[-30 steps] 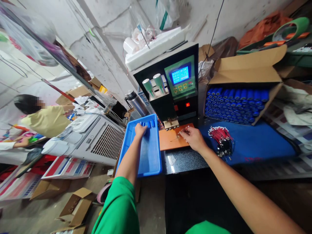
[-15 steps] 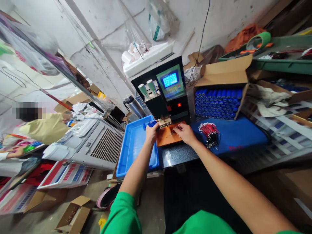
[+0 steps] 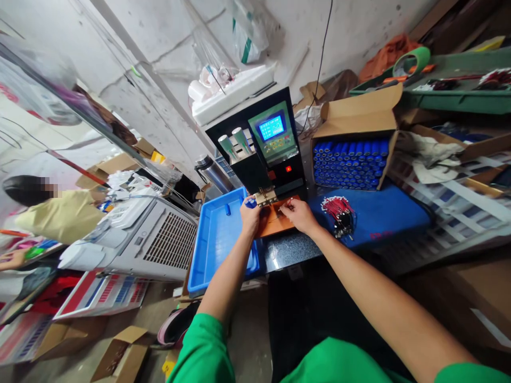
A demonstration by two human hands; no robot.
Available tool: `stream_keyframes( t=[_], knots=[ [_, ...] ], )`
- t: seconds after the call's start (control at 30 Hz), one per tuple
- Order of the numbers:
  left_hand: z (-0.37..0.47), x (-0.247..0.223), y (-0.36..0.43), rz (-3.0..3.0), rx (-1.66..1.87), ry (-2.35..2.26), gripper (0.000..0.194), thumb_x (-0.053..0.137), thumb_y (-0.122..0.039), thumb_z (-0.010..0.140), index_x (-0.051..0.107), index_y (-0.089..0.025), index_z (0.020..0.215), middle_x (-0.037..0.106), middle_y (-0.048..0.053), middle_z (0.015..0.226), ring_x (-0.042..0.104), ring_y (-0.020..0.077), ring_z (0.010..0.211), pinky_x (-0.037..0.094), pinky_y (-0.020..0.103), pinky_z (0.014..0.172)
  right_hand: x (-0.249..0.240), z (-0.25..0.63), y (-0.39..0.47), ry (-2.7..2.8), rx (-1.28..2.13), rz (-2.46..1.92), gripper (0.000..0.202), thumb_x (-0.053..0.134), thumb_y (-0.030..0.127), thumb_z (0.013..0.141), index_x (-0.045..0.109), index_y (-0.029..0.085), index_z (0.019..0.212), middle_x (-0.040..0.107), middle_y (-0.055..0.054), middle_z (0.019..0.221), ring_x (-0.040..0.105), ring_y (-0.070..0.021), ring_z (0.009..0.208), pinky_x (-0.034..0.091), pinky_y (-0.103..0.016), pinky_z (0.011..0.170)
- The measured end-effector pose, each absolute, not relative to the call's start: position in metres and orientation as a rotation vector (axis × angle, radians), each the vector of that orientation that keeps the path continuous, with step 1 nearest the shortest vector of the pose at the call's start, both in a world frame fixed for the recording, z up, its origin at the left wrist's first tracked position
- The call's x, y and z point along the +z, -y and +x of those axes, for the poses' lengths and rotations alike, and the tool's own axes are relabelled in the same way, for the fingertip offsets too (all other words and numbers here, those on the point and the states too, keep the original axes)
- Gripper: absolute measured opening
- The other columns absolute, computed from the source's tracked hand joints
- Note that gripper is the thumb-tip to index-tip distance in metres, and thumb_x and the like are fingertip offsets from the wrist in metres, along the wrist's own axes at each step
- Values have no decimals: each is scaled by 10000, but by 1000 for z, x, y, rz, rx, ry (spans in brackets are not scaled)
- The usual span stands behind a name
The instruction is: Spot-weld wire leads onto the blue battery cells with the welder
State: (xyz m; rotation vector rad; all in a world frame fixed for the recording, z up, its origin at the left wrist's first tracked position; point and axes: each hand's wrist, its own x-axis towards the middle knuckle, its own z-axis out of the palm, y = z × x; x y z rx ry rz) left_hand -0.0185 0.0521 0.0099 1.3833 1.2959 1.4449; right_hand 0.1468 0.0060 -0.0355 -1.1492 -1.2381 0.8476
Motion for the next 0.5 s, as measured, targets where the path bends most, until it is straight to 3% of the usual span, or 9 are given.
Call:
stream_keyframes(
  t=[0.5],
  knots=[
    [-30,18,-58,1563,1294,-1308,368,853,-269,539,646,-184,832,662,-11,817,597,163,790,451,264,780,-33,147,-5,1239,860,-1160,213,615,397,819,652,199,753,695,-53,736,639,-205,695,476,-288,640]
  ],
)
